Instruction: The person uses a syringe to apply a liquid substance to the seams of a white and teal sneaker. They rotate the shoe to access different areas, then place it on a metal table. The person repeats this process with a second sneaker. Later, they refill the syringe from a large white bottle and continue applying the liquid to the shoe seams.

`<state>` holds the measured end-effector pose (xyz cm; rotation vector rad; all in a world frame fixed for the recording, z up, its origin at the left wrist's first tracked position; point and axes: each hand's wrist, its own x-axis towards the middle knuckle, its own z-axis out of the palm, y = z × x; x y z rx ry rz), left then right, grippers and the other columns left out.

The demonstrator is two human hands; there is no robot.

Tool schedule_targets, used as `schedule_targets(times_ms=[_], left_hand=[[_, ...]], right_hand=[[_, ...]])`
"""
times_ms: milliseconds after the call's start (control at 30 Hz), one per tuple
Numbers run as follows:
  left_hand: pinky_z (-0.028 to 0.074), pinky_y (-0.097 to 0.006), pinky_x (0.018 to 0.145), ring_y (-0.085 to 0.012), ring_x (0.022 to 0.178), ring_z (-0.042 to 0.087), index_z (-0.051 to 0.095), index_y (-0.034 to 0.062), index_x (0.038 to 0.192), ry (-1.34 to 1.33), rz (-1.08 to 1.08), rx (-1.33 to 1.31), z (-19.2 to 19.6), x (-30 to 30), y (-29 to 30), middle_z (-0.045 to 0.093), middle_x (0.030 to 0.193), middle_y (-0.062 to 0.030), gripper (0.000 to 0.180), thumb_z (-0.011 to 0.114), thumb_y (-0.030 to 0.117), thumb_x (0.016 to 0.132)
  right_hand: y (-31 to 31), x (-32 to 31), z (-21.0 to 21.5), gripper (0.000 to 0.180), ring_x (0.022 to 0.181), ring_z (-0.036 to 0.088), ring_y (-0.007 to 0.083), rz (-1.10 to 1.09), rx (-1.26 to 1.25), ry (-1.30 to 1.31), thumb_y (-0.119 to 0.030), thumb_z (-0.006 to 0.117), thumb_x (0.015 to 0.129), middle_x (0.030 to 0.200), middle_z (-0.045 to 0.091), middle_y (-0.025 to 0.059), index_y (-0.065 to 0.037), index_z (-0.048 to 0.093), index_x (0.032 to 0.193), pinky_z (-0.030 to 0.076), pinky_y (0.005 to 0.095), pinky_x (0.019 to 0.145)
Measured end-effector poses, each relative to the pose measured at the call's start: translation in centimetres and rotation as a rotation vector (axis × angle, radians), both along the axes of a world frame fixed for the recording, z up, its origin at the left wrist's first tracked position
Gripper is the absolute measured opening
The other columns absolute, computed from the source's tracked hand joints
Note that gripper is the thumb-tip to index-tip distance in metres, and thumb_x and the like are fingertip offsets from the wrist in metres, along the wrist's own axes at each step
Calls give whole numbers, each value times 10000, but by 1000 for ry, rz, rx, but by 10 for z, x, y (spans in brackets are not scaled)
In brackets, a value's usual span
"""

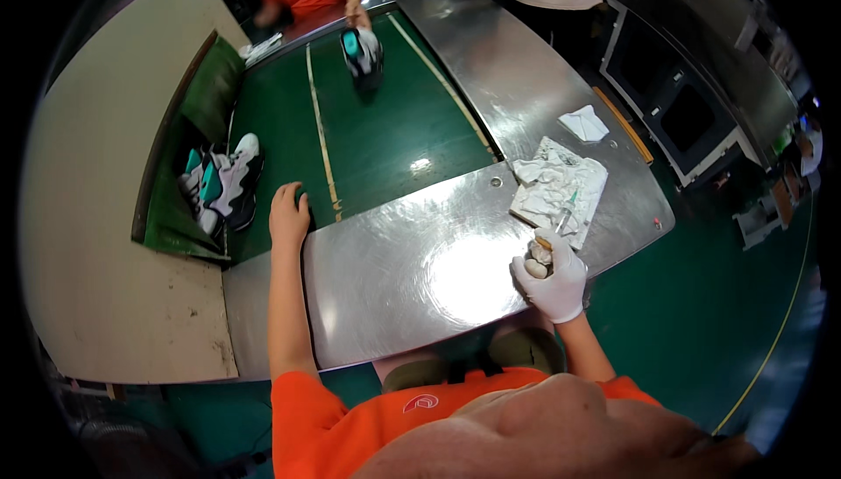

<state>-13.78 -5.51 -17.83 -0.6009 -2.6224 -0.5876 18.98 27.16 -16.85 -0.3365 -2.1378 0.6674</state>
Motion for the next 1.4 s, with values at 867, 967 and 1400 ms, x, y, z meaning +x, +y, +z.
schedule_targets(times_ms=[867, 967, 1400], left_hand=[[498, -427, 915, -382, 1087, 609, 419, -2, 1211, -330, 220, 58, 92, -197, 281, 612, 1156, -257, 672, 737, 348, 733], [502, -455, 853, -414, 1004, 616, 420, 11, 1152, -84, -2, 117, 85, -155, 255, 618, 1075, -270, 590, 719, 314, 744], [396, -560, 1019, -435, 1179, 538, 521, 49, 1111, 497, -855, -292, 120, 178, 49, 530, 1311, -222, 379, 680, 83, 768]], right_hand=[[-1, 0, -9, 527, 628, 605, 314, -48, -27, -190, -178, 812, 636, 815, 631, 108, -55, 598, 1101, 491, 387, 556], [-1, -5, -6, 502, 643, 616, 319, -40, 18, -143, -181, 808, 646, 827, 646, 114, -56, 607, 1089, 500, 389, 575], [13, 18, 41, 463, 748, 613, 115, 216, -447, -194, -56, 766, 726, 868, 644, 57, -61, 594, 1155, 523, 259, 699]])
